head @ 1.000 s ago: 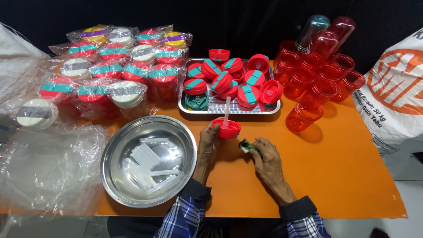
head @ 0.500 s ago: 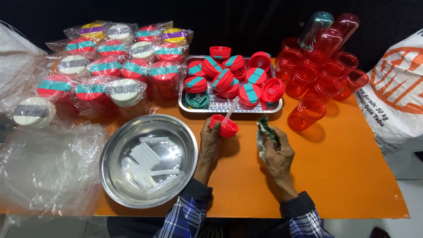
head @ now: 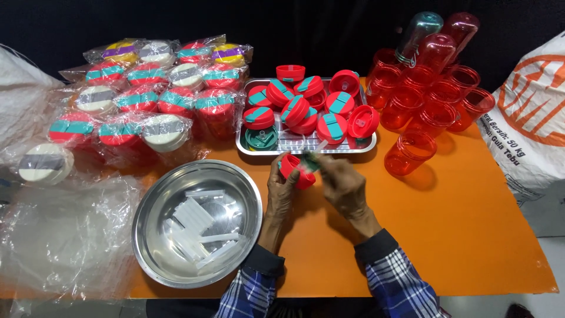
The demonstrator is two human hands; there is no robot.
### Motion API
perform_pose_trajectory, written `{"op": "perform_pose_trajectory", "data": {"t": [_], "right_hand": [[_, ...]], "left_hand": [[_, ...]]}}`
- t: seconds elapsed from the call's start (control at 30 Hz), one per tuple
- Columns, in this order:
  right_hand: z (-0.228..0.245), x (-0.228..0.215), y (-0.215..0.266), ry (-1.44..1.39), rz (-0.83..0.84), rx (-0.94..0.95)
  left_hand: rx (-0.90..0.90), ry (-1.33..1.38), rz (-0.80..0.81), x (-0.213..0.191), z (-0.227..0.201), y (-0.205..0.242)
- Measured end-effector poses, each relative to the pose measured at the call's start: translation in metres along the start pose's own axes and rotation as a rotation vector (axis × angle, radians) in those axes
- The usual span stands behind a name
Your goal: The person assembles a red plastic cup by inserting a straw into the lid, screwing the lid onto the cup, and then wrapping the finished unit in plastic film. The person repeats this sequence for multiple cups, placing completed units aside.
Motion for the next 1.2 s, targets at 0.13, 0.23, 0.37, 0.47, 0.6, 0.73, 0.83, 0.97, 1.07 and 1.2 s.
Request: {"op": "perform_pose_trajectory", "data": {"t": [0.13, 0.23, 0.37, 0.47, 0.6, 0.73, 0.83, 0.97, 1.07, 1.2], "right_hand": [[-0.005, 0.009, 0.005, 0.042, 0.076, -0.076], [-0.021, 0.005, 0.0, 0.026, -0.042, 0.046], [-0.008, 0.012, 0.015, 0.008, 0.032, 0.014], [-0.01, 0.01, 0.01, 0.05, 0.073, 0.061], [-0.02, 0.008, 0.009, 0.126, 0.022, 0.115], [-0.007, 0.016, 0.02, 0.073, 0.14, 0.038], [-0.016, 0.009, 0.01, 0.088, 0.045, 0.102], [-0.019, 0.011, 0.018, 0.038, -0.005, 0.109], [-0.003, 0.015, 0.016, -0.037, 0.044, 0.042], [-0.023, 0.008, 0.009, -0.116, -0.078, 0.163]], "left_hand": [[0.061, -0.173, 0.022, 0.003, -0.005, 0.002], [0.057, -0.168, -0.033, -0.001, 0.003, 0.001], [0.067, -0.178, -0.033, 0.015, -0.014, 0.007], [0.076, -0.181, -0.026, 0.014, -0.01, 0.006], [0.102, -0.21, -0.022, 0.014, -0.011, 0.006], [0.112, -0.191, -0.005, 0.017, -0.01, 0.004], [0.115, -0.207, -0.008, 0.017, -0.016, 0.008], [0.104, -0.227, -0.017, 0.005, -0.006, 0.002], [0.04, -0.224, -0.029, 0.018, -0.022, 0.01], [-0.16, 0.014, -0.071, 0.018, -0.031, 0.016]]}}
Point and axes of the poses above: each hand's wrist, its own y-axis away from the middle knuckle, its own x-axis out of the palm, z = x × y, the point moved 1 cm from there along -y, towards the middle knuckle
